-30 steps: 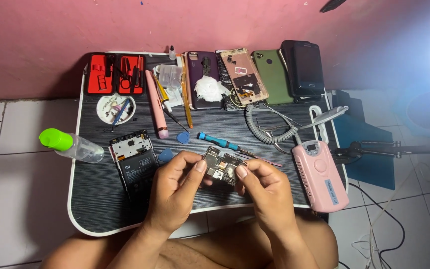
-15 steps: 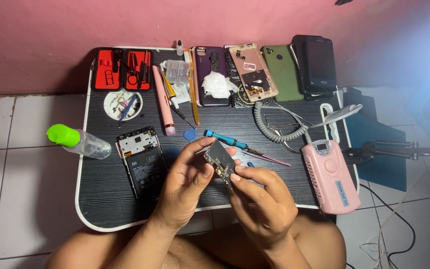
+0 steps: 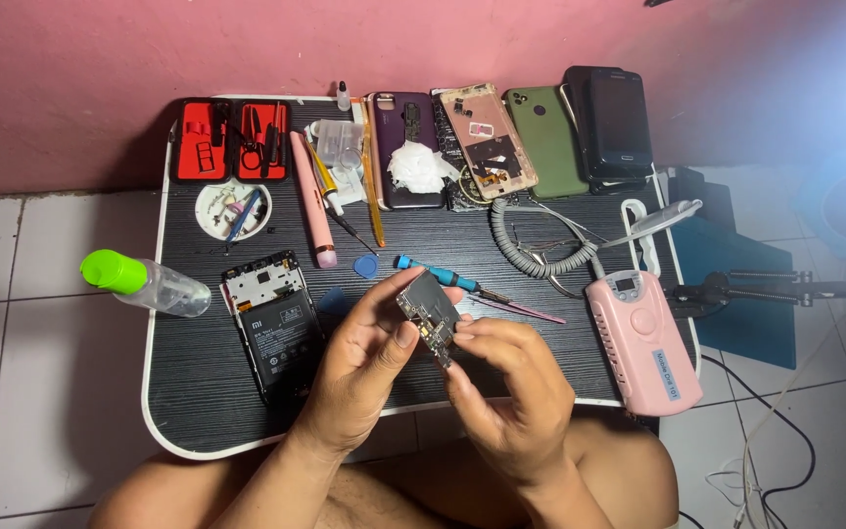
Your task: Disassembling a smartphone by removing the motherboard and disconnecting internal components using a screwdriver and prying tool.
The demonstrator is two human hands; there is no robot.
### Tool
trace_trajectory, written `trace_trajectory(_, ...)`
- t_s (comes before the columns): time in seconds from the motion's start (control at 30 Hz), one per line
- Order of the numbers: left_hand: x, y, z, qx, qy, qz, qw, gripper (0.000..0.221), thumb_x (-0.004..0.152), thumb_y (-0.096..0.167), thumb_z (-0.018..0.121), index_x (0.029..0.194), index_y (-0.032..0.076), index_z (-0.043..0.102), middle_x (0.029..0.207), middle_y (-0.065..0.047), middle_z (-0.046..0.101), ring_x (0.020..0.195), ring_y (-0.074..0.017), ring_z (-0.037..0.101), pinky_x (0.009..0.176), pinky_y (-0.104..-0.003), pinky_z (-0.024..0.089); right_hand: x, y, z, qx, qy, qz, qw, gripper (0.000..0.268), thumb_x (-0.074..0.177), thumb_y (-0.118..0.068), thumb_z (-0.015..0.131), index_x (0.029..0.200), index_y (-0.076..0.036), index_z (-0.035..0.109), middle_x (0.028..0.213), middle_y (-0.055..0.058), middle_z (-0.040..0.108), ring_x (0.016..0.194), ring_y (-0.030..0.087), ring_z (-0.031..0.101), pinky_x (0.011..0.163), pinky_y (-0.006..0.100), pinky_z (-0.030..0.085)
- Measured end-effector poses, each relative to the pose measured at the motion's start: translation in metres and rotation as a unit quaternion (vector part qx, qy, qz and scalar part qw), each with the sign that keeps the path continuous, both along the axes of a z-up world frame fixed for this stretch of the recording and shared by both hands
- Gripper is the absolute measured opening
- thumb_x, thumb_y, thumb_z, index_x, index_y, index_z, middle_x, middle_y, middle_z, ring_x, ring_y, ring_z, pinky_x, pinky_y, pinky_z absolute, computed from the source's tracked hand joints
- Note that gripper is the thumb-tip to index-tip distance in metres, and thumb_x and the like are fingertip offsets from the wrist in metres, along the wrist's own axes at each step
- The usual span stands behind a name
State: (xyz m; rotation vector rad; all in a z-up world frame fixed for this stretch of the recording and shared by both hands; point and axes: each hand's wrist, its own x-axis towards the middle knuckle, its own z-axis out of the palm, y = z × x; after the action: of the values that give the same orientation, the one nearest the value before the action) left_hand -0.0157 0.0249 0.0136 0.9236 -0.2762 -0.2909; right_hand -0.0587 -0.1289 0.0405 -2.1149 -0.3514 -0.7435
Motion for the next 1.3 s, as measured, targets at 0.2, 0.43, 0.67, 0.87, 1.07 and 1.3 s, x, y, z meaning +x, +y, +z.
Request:
trace_trajectory(0.2, 0.000, -0.002, -0.001, -0.022, 0.013, -0.008, 1.000, 0.048, 0.105, 0.026, 0.057, 0.148, 0.008, 0.046, 0.138, -0.031, 0.064, 0.133, -0.0322, 0.060, 0.114, -0.041, 0.046, -0.002, -0.003, -0.007, -0.002, 0.012, -0.021, 1.000, 0.027, 0.089, -0.012, 0.075, 0.111, 0.001, 0.067, 0.107, 0.018, 0.072, 0.098, 0.028, 0.073, 0.094, 0.034, 0.059)
trace_trajectory(0.43, -0.001, -0.003, -0.004, -0.051, 0.030, -0.016, 0.998, 0.049, 0.105, 0.024, 0.056, 0.149, 0.006, 0.044, 0.140, -0.034, 0.060, 0.136, -0.0359, 0.058, 0.116, -0.044, 0.044, -0.001, -0.002, -0.004, 0.010, 0.001, -0.017, 1.000, 0.025, 0.087, -0.008, 0.078, 0.107, 0.001, 0.066, 0.105, 0.017, 0.073, 0.097, 0.027, 0.074, 0.092, 0.033, 0.061)
trace_trajectory(0.67, 0.000, -0.004, -0.001, -0.033, 0.051, -0.009, 0.998, 0.052, 0.102, 0.025, 0.059, 0.147, 0.004, 0.045, 0.132, -0.029, 0.066, 0.122, -0.0314, 0.065, 0.106, -0.041, 0.053, 0.001, -0.003, -0.002, 0.006, -0.003, -0.043, 0.999, 0.013, 0.092, -0.006, 0.071, 0.102, 0.000, 0.068, 0.101, 0.016, 0.074, 0.093, 0.026, 0.075, 0.087, 0.032, 0.061)
trace_trajectory(0.87, 0.002, -0.005, -0.021, 0.067, 0.076, 0.076, 0.992, 0.035, 0.095, 0.022, 0.067, 0.122, 0.003, 0.055, 0.094, -0.019, 0.073, 0.080, -0.0331, 0.079, 0.073, -0.035, 0.065, 0.001, -0.010, -0.022, 0.328, 0.244, -0.087, 0.909, 0.012, 0.088, -0.005, 0.077, 0.098, -0.002, 0.071, 0.082, 0.010, 0.074, 0.074, 0.014, 0.070, 0.073, 0.025, 0.058)
trace_trajectory(1.07, 0.001, -0.004, -0.016, 0.077, 0.103, 0.087, 0.988, 0.018, 0.093, 0.011, 0.070, 0.103, 0.005, 0.056, 0.086, -0.019, 0.075, 0.071, -0.0301, 0.080, 0.075, -0.033, 0.064, 0.006, -0.016, -0.025, 0.500, 0.331, -0.005, 0.801, 0.015, 0.090, -0.008, 0.073, 0.101, 0.001, 0.068, 0.079, 0.012, 0.067, 0.067, 0.023, 0.066, 0.070, 0.030, 0.057)
trace_trajectory(1.3, -0.003, -0.005, -0.014, 0.057, 0.052, 0.080, 0.994, 0.017, 0.095, 0.009, 0.067, 0.099, 0.006, 0.051, 0.080, -0.016, 0.072, 0.071, -0.0246, 0.077, 0.071, -0.039, 0.067, 0.008, -0.014, -0.016, 0.517, 0.318, 0.046, 0.793, 0.030, 0.095, -0.011, 0.059, 0.117, 0.008, 0.065, 0.100, 0.021, 0.072, 0.081, 0.028, 0.068, 0.067, 0.039, 0.061)
